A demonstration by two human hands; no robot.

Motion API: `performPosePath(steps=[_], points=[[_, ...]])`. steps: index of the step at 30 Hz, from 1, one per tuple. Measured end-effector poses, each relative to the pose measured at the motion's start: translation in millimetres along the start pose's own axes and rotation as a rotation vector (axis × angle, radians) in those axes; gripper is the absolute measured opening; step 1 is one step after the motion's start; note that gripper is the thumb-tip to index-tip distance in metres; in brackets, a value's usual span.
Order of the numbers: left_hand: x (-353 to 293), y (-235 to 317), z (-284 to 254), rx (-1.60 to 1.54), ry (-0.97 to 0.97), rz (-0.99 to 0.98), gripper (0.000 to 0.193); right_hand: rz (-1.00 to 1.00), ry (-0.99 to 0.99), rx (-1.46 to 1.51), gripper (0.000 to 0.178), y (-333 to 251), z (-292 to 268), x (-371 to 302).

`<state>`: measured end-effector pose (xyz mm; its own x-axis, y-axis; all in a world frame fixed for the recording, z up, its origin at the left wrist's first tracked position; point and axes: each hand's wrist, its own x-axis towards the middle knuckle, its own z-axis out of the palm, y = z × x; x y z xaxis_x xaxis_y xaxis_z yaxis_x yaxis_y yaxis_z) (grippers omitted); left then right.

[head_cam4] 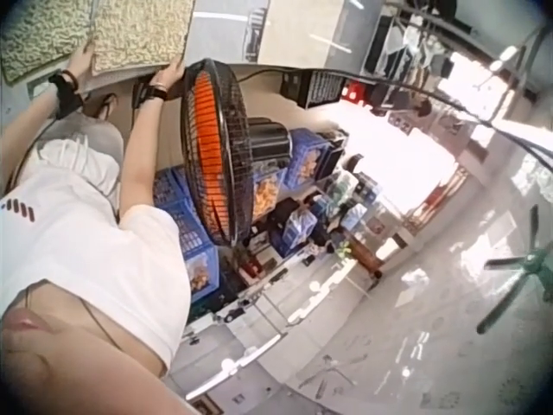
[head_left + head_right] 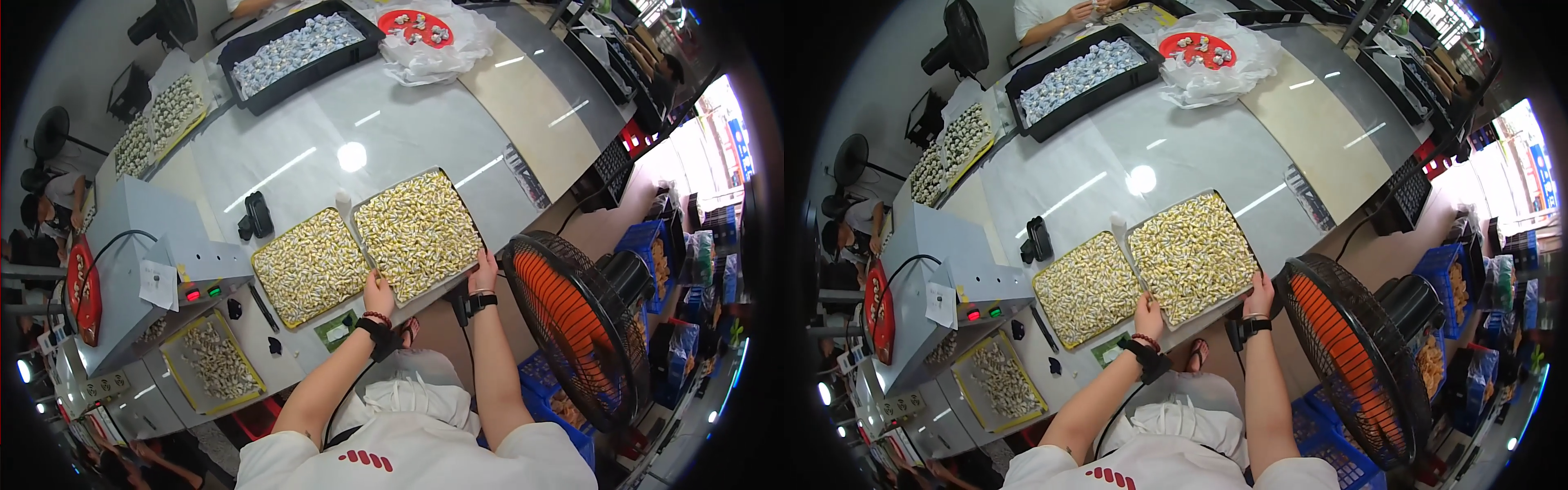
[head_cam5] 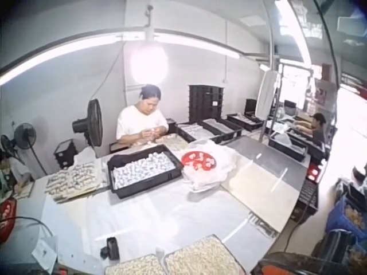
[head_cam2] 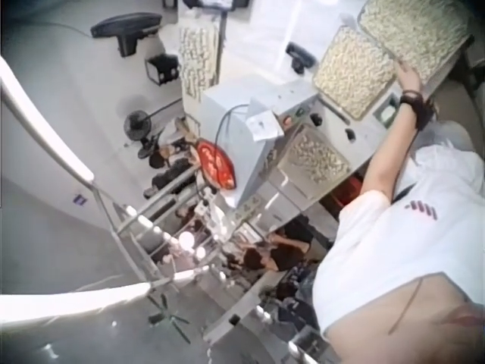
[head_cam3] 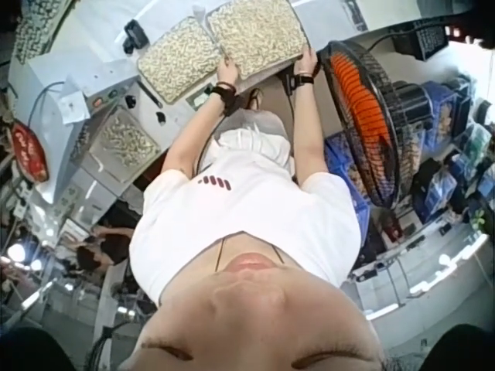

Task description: Assembling small plastic toy components and arranging them on trays.

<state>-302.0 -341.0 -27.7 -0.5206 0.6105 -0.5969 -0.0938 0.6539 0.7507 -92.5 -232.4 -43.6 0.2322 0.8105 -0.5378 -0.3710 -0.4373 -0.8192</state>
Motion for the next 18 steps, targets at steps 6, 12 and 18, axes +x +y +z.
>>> performPosePath(steps=[6,12,18], points=[[15.6,-9.9,-1.8,-0.189,-0.005,-0.008,0.034,0.022,-0.075,0.052,0.028,1.7,21.7,12.9],[1.4,8.0,-2.2,-0.148,-0.018,0.106,0.038,0.038,-0.117,0.046,0.022,-1.3,22.0,17.6],[-18.5,19.6,0.5,-0.435,0.014,0.033,0.049,0.062,-0.099,-0.041,0.02,-6.6,26.5,13.5]])
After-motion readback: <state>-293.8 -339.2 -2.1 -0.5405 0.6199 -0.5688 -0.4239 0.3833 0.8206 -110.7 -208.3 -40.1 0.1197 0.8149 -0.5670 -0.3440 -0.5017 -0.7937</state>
